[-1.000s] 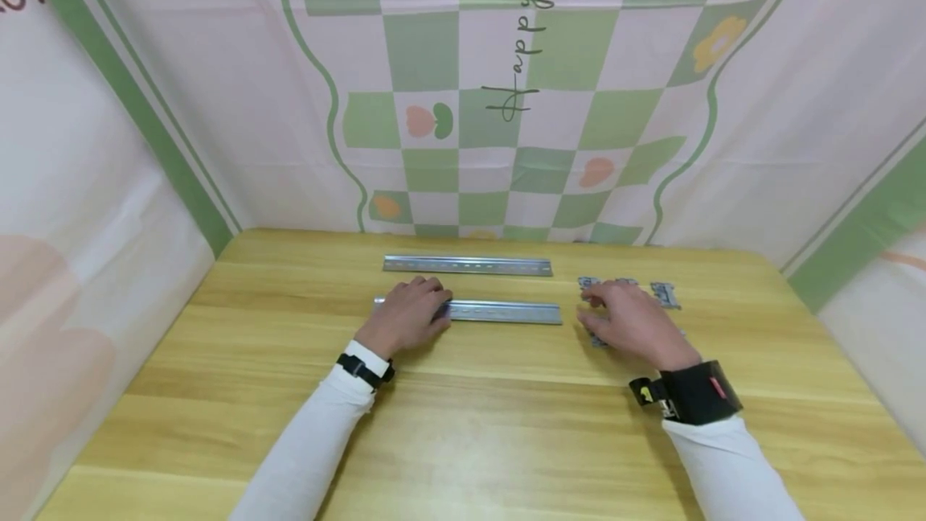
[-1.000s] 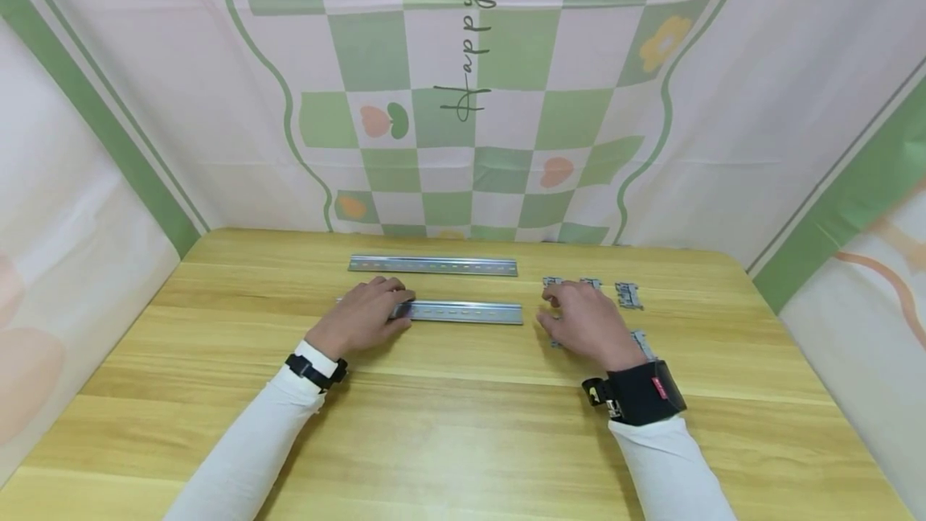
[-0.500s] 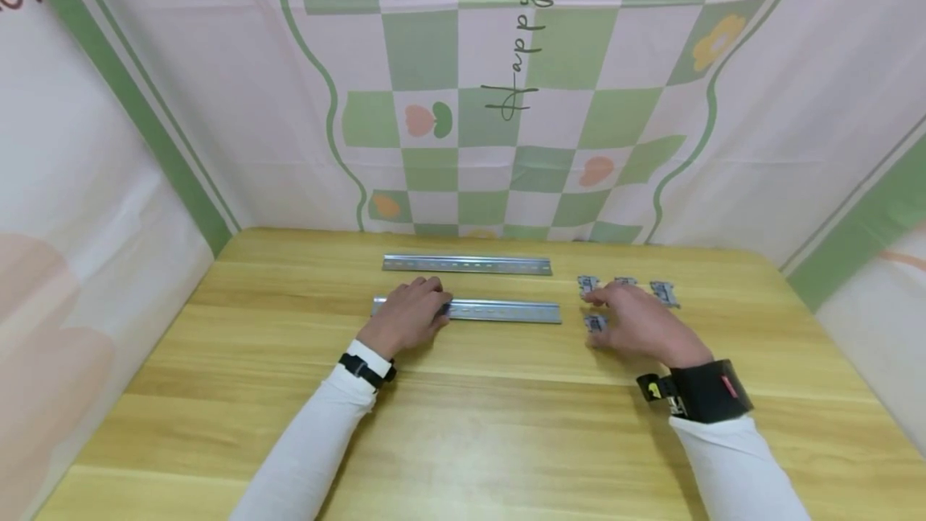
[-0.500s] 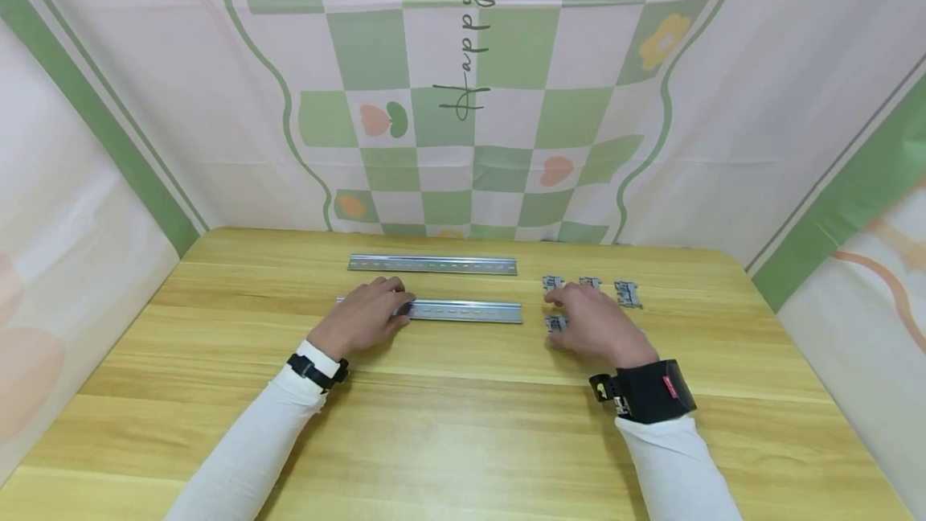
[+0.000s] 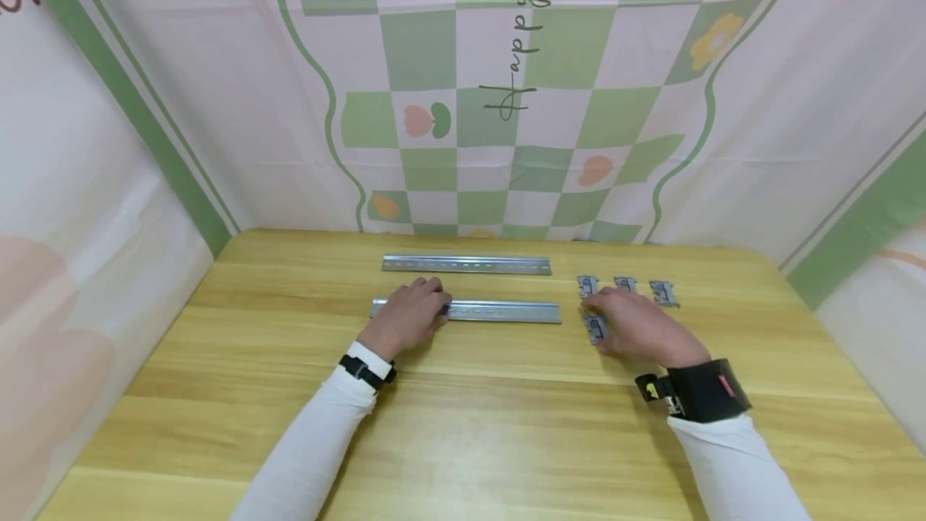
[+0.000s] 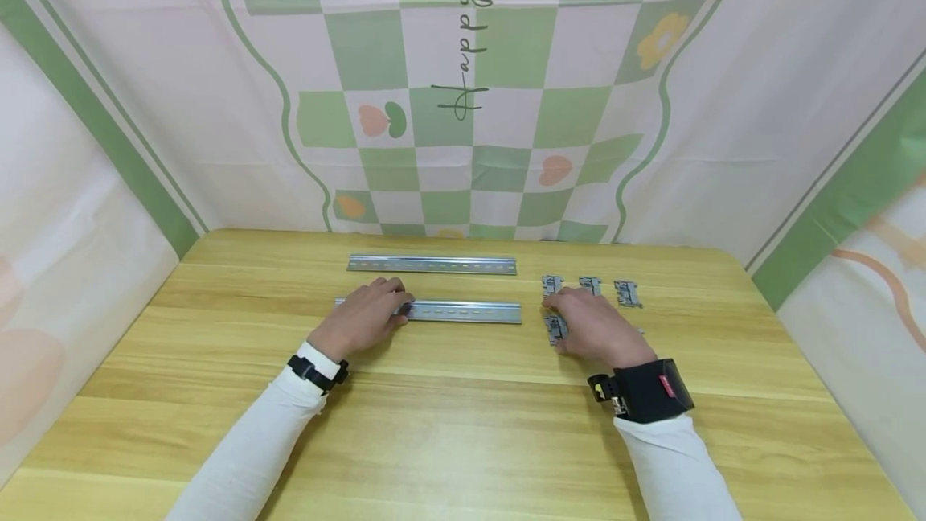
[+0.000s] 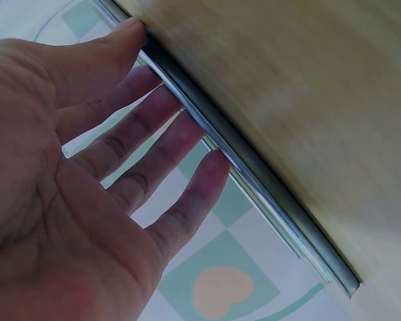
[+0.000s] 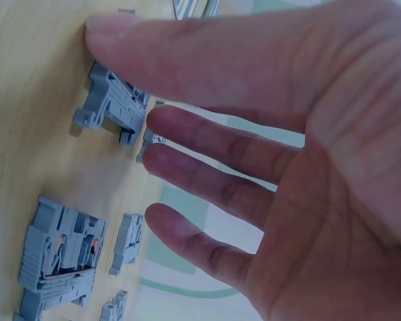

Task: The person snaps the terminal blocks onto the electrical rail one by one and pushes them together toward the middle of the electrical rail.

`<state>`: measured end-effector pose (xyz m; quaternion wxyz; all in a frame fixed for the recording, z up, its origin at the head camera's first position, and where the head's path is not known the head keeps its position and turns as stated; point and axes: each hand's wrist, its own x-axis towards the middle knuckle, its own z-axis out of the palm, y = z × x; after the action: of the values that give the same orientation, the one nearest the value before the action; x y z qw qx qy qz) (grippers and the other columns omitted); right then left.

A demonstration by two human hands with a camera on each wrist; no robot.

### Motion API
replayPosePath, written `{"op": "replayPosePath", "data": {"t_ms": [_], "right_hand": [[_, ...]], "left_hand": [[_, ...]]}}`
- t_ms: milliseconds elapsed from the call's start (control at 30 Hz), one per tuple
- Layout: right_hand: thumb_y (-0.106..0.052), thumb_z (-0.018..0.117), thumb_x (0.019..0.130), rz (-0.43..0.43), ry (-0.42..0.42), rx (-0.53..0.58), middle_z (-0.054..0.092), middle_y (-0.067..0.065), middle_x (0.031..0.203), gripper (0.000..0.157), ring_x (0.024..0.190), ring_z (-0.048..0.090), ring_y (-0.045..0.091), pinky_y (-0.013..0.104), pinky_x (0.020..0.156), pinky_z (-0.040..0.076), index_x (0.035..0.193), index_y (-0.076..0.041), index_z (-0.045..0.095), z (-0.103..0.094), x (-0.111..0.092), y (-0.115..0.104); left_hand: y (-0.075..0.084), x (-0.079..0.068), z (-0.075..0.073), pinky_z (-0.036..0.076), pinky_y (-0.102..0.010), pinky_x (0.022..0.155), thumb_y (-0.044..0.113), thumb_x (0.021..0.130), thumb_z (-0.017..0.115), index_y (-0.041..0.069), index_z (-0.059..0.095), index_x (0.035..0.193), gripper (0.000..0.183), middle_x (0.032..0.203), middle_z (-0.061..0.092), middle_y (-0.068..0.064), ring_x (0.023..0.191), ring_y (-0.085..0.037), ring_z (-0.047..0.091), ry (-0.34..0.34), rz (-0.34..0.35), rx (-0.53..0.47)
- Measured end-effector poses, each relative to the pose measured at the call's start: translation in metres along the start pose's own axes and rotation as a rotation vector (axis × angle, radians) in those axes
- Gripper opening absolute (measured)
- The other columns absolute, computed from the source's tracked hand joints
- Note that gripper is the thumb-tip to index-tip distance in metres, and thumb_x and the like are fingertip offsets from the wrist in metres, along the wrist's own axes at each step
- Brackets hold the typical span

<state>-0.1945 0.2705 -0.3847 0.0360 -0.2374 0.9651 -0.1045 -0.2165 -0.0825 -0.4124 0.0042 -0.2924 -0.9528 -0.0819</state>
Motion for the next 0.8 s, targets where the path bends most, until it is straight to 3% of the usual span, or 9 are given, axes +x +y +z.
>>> {"op": "replayPosePath", "data": {"t_ms": [800], "right_hand": [[0.000,0.087,0.072,0.004,-0.034,0.039,0.066,0.020,0.121,0.052,0.111,0.061,0.041,0.057,0.094,0.050,0.121,-0.002,0.070,0.0013,0.0011,-0.0013]], "left_hand": [[0.0003,-0.0003,0.0008,0.053,-0.038,0.086,0.022,0.101,0.065,0.008,0.070,0.121,0.025,0.118,0.061,-0.006,0.107,-0.025,0.057,0.003,0.005,-0.001]]}}
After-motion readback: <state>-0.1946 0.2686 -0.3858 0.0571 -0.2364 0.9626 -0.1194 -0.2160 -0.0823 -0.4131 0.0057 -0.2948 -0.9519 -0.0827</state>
